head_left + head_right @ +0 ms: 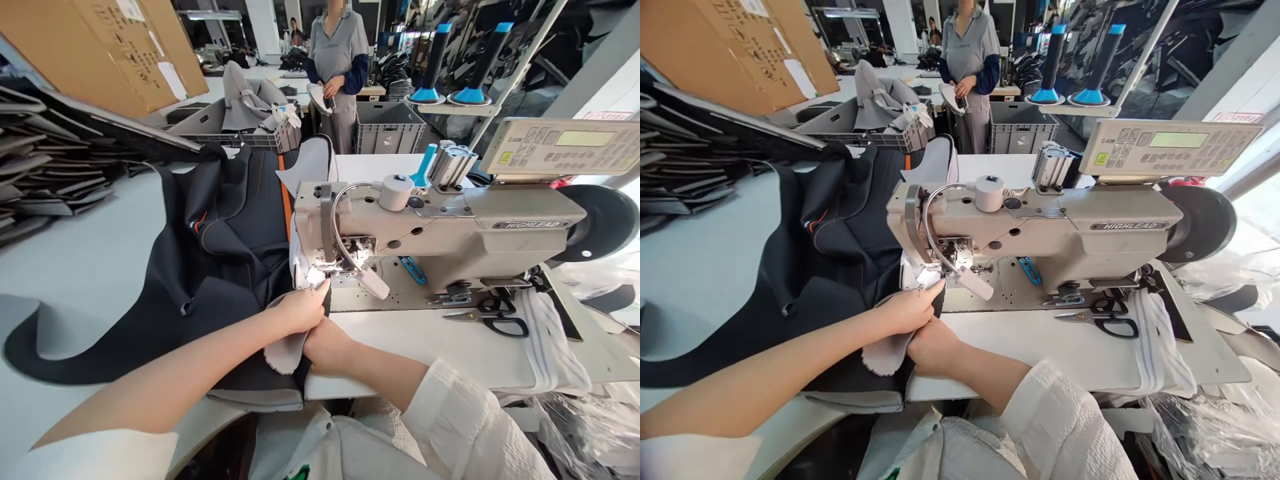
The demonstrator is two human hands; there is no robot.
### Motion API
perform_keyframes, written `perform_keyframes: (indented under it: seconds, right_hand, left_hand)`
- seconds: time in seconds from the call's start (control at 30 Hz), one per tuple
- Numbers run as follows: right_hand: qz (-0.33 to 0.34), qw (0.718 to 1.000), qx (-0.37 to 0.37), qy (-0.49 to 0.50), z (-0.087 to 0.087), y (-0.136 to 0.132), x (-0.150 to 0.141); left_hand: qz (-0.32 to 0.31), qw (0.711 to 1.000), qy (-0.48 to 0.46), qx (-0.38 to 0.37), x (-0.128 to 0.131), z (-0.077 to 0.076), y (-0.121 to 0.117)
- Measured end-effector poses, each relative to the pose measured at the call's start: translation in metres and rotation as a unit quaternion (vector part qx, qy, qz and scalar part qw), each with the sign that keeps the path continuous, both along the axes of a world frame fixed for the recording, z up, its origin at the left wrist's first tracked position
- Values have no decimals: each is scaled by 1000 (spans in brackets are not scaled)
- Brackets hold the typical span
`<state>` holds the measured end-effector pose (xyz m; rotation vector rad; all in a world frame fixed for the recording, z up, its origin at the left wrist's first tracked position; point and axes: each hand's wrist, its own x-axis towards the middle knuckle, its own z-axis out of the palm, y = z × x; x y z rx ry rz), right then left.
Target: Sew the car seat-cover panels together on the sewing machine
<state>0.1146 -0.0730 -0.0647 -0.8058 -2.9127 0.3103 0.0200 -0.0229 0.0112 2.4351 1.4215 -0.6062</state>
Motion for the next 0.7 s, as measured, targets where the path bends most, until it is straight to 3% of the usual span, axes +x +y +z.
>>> perform_keyframes:
  seconds: [0.47,0.7]
  right_hand:
    - [32,998,31,48,0,0,4]
    - [30,999,17,36,2,-2,6]
  left_hand:
    - [-19,998,47,-28,-13,8,0]
    - [22,993,-36,-108,-18,2,9]
